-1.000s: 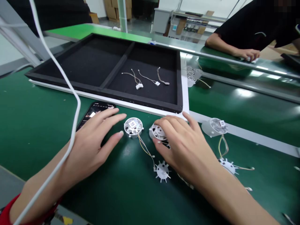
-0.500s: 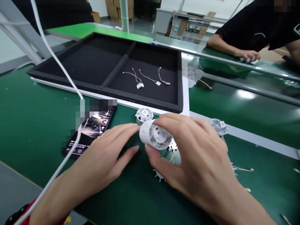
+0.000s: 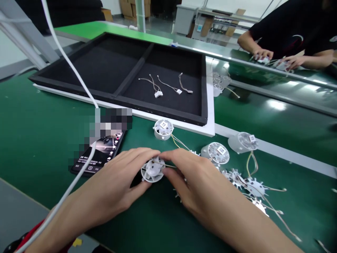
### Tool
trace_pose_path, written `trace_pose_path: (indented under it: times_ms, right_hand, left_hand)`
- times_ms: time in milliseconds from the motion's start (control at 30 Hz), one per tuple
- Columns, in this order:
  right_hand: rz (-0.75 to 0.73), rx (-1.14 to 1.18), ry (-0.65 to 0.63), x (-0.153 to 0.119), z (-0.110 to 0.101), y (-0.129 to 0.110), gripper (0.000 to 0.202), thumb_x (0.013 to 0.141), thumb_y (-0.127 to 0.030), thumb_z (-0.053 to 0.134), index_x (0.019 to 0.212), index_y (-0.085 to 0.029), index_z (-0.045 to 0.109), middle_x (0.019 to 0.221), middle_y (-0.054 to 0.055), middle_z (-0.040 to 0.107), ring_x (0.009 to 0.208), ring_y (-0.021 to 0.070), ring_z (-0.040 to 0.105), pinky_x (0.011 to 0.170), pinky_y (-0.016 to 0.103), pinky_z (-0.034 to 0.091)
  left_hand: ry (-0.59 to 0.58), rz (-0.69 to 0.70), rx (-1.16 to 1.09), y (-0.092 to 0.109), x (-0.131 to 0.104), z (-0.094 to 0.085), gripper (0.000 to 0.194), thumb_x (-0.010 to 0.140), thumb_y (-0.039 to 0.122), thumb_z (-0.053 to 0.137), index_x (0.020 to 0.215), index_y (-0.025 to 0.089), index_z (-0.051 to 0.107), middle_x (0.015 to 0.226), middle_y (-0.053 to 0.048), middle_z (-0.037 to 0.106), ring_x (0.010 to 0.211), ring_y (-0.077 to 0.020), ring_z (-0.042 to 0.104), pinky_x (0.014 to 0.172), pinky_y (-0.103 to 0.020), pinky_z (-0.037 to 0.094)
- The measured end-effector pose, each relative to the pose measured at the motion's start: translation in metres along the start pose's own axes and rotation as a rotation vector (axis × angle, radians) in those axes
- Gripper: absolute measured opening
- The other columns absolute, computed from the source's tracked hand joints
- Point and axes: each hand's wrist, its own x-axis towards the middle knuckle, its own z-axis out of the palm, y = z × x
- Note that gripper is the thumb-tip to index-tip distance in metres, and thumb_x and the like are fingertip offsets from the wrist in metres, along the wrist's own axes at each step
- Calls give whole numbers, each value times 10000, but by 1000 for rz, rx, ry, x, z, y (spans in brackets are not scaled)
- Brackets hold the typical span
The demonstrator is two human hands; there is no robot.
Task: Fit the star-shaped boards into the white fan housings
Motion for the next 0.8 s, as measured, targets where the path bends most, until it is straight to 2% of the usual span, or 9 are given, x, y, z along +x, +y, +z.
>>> trace_pose_path:
  times_ms: [133,200,267,333,467,533,700,800]
  right_hand:
    - [-68,-107,-8,1,1,5,219,994,-28,578,895,-164,718,823,28,688,644,183,676,568,318,455]
    - [-115,-149,40,1,3,5,212,979,-28,583,870,-155,712,791,26,660,591,182,639,525,322,416]
    - [-136,-166,56,1,5,4,205,978,-35,572,876,-151,707,823,39,672,610,191,649,511,323,402]
    - [-128,-155,39,2,5,4,215,994,-50,540,890,-152,699,849,44,686,642,198,666,515,322,398]
    - [-50,-129,-42,3,6,5,268,1030,-70,463,927,-165,692,807,31,690,657,206,671,542,324,385]
    - [-26,-146,-71,4,5,6,273,1032,-71,451,934,-170,686,794,31,685,654,207,660,544,323,367]
    - [48,-288,-104,9,5,5,282,1021,-83,471,818,-194,632,709,12,618,528,174,523,505,318,250]
    - [118,-348,-183,14,6,3,242,1017,-102,532,822,-203,635,726,8,652,547,176,559,513,316,218]
  left_hand:
    - [-67,21,5,-1,-6,-4,550,1062,286,496,1578,381,329,1557,-3,592,1410,-226,615,1158,-394,584]
    - [-77,5,1,1,-7,-3,629,1034,319,570,1600,374,299,1614,-32,537,1442,-266,591,1131,-420,604]
    - [-42,-44,-32,3,-4,-1,676,987,374,695,1566,353,347,1581,-61,551,1394,-296,623,1065,-426,635]
    - [-1,-65,-84,5,1,0,599,955,398,774,1461,330,462,1443,-56,629,1268,-287,685,973,-397,653]
    - [10,-16,-132,7,7,-1,318,992,353,726,1278,301,597,1253,-30,699,1131,-259,714,890,-366,636]
    - [3,3,-132,7,6,-3,315,994,329,704,1290,318,596,1265,-17,704,1147,-247,715,910,-359,629]
    - [-8,-6,-53,5,2,-11,475,979,326,690,1416,386,515,1331,31,722,1169,-237,739,920,-360,639]
    - [-36,72,-5,4,-1,-15,425,1030,315,615,1442,374,530,1370,14,718,1216,-243,726,961,-364,637]
